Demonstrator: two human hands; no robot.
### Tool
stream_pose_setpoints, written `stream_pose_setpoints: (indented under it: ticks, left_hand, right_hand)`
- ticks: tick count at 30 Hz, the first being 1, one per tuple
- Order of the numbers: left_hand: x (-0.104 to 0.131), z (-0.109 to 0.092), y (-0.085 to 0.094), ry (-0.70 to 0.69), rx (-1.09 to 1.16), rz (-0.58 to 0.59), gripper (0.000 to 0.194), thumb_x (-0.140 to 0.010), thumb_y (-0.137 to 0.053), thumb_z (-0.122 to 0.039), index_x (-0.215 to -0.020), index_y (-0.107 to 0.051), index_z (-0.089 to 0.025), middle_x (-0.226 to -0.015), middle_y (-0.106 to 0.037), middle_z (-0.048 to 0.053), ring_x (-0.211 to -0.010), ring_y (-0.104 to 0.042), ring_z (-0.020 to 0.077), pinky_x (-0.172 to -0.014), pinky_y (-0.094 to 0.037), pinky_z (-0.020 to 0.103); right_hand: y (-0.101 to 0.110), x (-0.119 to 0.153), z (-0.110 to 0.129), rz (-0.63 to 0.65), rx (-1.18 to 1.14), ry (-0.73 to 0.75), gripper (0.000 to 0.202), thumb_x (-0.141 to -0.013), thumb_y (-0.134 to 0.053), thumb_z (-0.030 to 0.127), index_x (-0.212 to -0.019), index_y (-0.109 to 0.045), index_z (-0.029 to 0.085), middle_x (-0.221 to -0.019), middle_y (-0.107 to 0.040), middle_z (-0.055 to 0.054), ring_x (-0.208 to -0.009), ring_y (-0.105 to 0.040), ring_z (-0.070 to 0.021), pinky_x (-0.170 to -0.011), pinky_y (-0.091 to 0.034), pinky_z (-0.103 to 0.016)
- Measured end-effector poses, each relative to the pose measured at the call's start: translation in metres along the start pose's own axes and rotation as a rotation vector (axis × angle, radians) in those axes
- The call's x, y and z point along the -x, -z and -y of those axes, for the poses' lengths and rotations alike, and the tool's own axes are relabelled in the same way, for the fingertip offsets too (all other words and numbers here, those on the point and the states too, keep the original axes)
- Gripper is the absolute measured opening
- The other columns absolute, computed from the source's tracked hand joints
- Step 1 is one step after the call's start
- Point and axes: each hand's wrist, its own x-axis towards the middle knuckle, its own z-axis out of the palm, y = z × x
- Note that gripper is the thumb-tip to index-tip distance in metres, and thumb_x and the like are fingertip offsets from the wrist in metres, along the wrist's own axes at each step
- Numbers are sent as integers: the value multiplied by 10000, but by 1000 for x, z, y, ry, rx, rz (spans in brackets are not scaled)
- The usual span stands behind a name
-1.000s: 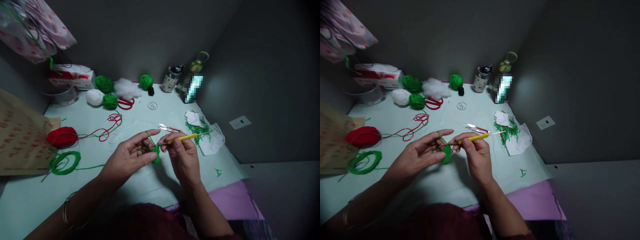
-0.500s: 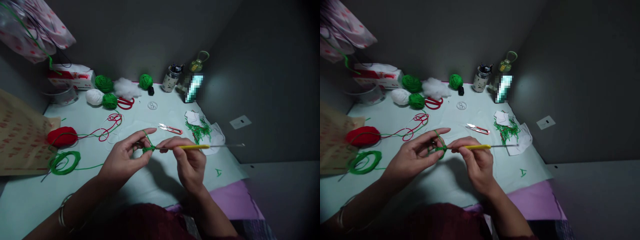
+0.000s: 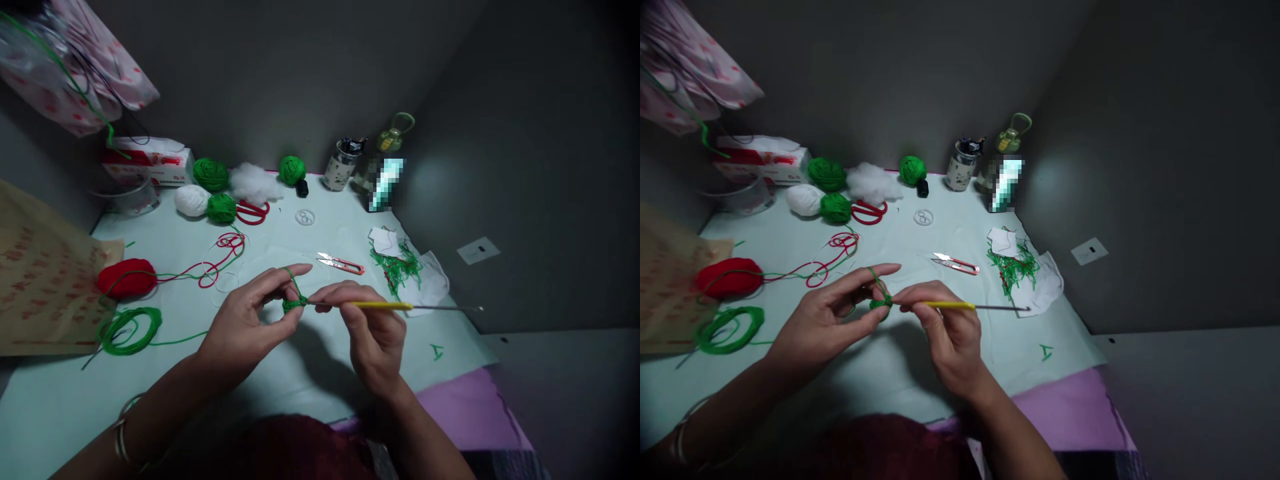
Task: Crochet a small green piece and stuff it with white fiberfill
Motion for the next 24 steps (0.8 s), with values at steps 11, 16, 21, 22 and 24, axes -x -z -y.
stream_pose_setpoints:
  ticks: [11, 16, 21, 22, 24]
  left_hand:
    - [-1, 8, -7, 47, 56, -87, 450, -797, -684, -226, -1246, -692, -194, -857, -619, 12, -865, -615, 176, -916, -516, 347]
    - [4, 19, -12, 184, 393, -21, 510, -848, -715, -298, -1346, -625, -236, -882, -595, -4, -797, -593, 138, -789, -526, 274]
    - [6, 19, -16, 197, 539, -25, 523, -839, -757, -312, -1342, -627, -251, -883, -584, -16, -808, -582, 122, -778, -500, 233]
    - [6, 17, -15, 197, 537, -23, 527, -829, -769, -314, -1334, -634, -246, -876, -588, -16, -815, -581, 123, -785, -496, 232]
    - [4, 15, -13, 203, 515, -17, 531, -814, -785, -323, -1318, -646, -237, -860, -589, -17, -809, -574, 124, -781, -488, 230]
  right_hand:
    - [-8, 7, -3, 117, 670, 528, 263, -943, -533, 78, -1181, -621, 148, -1010, -754, -157, -924, -706, -227, -725, -629, -366]
    - [-9, 9, -6, 65, 660, 523, 284, -949, -550, 94, -1219, -615, 155, -1023, -755, -142, -944, -714, -210, -741, -640, -340]
    - [-9, 10, -9, 33, 606, 497, 285, -951, -545, 87, -1209, -647, 153, -1005, -749, -122, -920, -705, -197, -738, -627, -332]
    - [-8, 9, -9, 22, 575, 481, 291, -949, -546, 86, -1212, -648, 156, -1007, -745, -122, -915, -703, -196, -730, -624, -328]
    - [-8, 7, -6, 21, 492, 439, 302, -946, -550, 92, -1228, -638, 156, -1008, -740, -125, -914, -701, -196, -729, -621, -324]
